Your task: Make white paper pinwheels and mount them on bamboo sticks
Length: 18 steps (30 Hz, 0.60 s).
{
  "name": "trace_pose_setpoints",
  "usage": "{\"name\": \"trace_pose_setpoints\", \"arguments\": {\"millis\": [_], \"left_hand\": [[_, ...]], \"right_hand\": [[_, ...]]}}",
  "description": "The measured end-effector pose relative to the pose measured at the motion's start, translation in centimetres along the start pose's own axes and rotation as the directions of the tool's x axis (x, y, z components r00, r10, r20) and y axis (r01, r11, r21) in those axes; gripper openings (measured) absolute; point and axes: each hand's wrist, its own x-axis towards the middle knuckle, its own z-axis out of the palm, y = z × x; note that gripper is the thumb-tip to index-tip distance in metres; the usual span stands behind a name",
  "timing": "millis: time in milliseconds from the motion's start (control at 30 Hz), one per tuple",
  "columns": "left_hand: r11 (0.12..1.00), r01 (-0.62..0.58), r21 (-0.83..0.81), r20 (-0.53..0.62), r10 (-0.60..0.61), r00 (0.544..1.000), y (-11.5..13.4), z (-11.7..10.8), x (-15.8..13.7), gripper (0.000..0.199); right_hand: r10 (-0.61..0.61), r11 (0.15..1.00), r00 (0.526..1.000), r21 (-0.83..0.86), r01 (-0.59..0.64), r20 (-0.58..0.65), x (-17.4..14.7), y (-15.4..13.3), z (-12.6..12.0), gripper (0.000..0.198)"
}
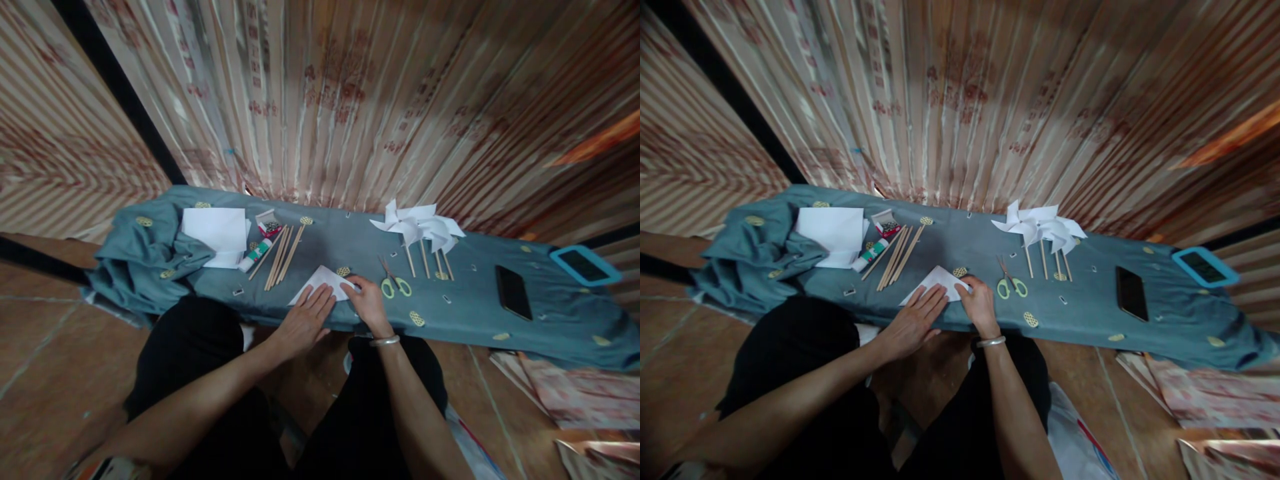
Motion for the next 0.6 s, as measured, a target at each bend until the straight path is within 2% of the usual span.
{"name": "trace_pose_setpoints", "arguments": {"millis": [600], "left_hand": [[0.998,0.048,-0.032,0.061,-0.046,0.997,0.01,-0.43,0.19,0.068]], "right_hand": [[0.002,0.999,1.0,-0.047,-0.001,0.015,0.49,-0.4,0.22,0.019]]}}
